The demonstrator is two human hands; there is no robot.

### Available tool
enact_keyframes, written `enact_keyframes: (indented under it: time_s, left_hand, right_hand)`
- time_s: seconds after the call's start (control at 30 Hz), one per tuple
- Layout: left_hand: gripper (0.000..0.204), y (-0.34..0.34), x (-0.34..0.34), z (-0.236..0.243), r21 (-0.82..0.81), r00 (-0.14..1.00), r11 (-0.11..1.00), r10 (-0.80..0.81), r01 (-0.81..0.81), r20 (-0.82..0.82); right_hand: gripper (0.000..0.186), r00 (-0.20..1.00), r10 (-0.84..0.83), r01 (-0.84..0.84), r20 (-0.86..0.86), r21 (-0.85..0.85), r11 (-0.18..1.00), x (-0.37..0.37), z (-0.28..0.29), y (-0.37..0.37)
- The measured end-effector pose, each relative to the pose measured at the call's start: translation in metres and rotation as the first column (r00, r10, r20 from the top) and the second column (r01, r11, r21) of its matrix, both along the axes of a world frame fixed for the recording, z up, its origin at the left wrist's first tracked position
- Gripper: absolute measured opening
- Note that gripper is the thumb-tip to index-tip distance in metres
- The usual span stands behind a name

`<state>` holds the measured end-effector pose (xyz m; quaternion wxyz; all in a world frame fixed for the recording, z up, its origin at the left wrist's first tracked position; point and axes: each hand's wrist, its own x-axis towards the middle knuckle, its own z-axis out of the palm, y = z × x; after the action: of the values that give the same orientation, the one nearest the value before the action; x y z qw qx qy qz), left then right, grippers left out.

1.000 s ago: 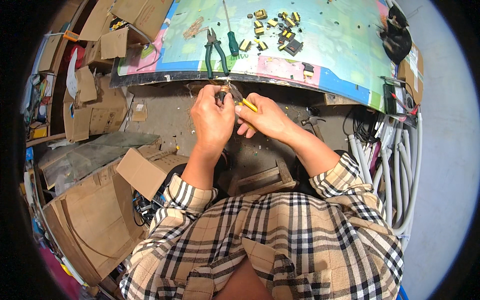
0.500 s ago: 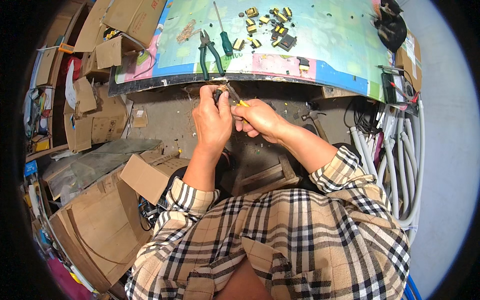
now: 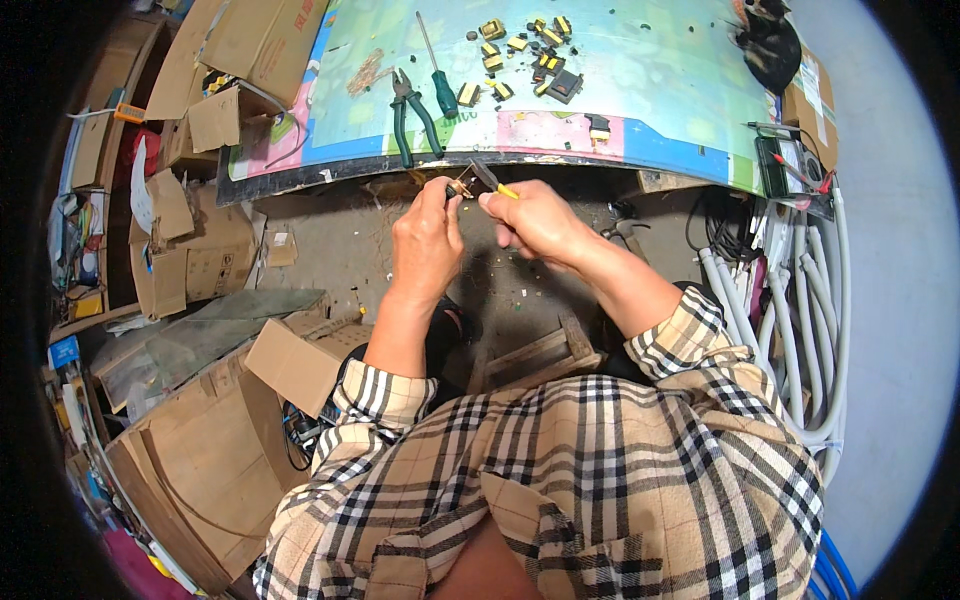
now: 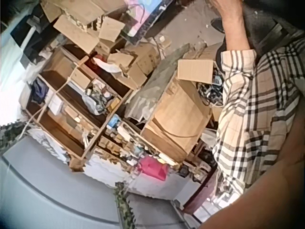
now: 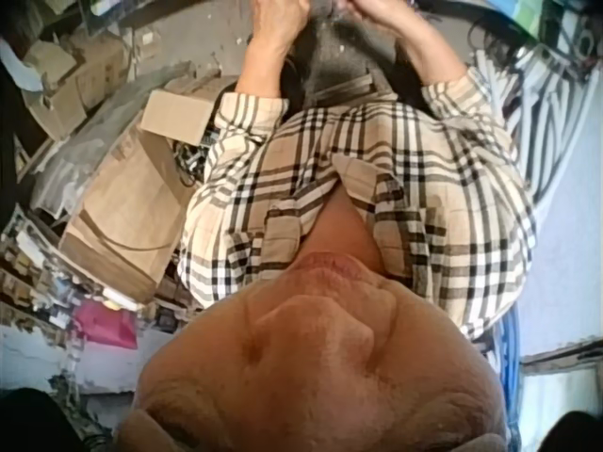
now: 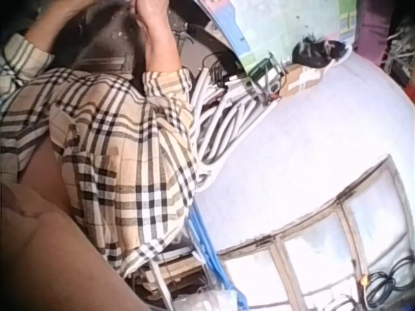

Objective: The person works at a cluttered workbench, using pliers and a hammer to strip wires and break apart small yellow and black electronic components. They repeatedly twist wires, cut with pliers, and strike components with a hammer, placing broken pieces on the table.

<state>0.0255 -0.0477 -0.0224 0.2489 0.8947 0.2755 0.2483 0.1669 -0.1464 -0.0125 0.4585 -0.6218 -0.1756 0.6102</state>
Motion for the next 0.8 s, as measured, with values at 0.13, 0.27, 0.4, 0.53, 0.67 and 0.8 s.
enact_keyframes:
  time_s: [0.13, 0.27, 0.4, 0.53, 0.67, 0.8]
  left_hand:
    - [0.013, 0.008, -0.014, 0.012, -0.368, 0.988, 0.927, -0.121, 0.076, -0.1]
    - [0.021, 0.016, -0.021, 0.016, -0.877, 0.975, 0.427, -0.121, 0.222, 0.188]
    - [0.028, 0.027, -0.021, 0.024, -0.937, 0.963, 0.235, -0.137, 0.258, 0.231]
    - [0.026, 0.026, -0.015, 0.023, -0.943, 0.96, 0.186, -0.112, 0.275, 0.258]
    - [0.025, 0.034, -0.02, 0.021, -0.948, 0.953, 0.096, -0.017, 0.303, 0.303]
    - [0.021, 0.052, -0.021, 0.018, -0.923, 0.885, 0.131, 0.263, 0.361, 0.383]
  right_hand:
    - [0.03, 0.432, 0.303, -0.352, 0.85, -0.15, 0.924, 0.029, 0.003, -0.002]
    - [0.019, 0.204, 0.177, -0.409, 0.963, -0.081, 0.909, 0.046, -0.009, -0.005]
    - [0.018, 0.192, 0.203, -0.32, 0.96, -0.135, 0.938, 0.068, -0.015, -0.006]
    - [0.013, 0.358, 0.194, -0.403, 0.913, -0.037, 0.914, 0.079, -0.017, -0.007]
    - [0.03, 0.811, 0.541, -0.55, 0.222, -0.023, 0.835, 0.075, 0.02, -0.001]
    - [0.032, 0.838, 0.542, -0.545, 0.06, 0.118, 0.83, 0.078, 0.021, -0.007]
